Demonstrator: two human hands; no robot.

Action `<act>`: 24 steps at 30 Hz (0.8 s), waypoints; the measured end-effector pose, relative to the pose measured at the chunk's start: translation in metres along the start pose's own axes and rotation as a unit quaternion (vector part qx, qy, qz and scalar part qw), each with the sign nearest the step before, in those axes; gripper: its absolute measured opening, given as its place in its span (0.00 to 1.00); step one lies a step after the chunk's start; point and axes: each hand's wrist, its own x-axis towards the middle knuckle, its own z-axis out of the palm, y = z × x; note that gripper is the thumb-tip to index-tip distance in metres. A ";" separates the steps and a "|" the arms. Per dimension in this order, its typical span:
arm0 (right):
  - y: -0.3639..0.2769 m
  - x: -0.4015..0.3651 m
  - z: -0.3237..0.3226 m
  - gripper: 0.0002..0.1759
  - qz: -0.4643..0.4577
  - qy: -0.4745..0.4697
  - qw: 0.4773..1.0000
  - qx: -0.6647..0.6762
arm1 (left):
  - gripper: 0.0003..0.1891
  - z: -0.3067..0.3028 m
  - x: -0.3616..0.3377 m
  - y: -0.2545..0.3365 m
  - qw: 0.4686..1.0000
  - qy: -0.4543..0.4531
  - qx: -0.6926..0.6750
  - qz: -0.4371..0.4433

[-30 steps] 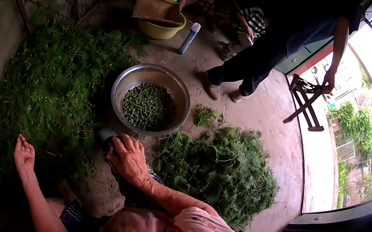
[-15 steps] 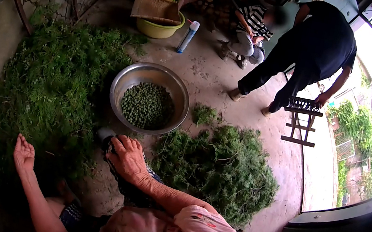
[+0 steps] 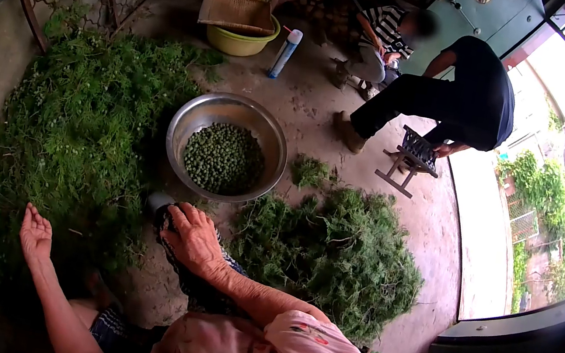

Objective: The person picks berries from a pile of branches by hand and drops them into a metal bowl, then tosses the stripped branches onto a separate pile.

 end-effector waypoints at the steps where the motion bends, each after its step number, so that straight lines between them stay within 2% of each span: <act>1: -0.001 0.000 -0.001 0.28 0.000 0.002 1.000 -0.001 | 0.09 0.000 0.000 0.000 1.000 -0.001 0.002 0.002; 24: -0.001 0.002 -0.001 0.27 0.002 -0.016 1.000 -0.006 | 0.09 -0.001 -0.002 0.004 1.000 0.012 -0.008 0.001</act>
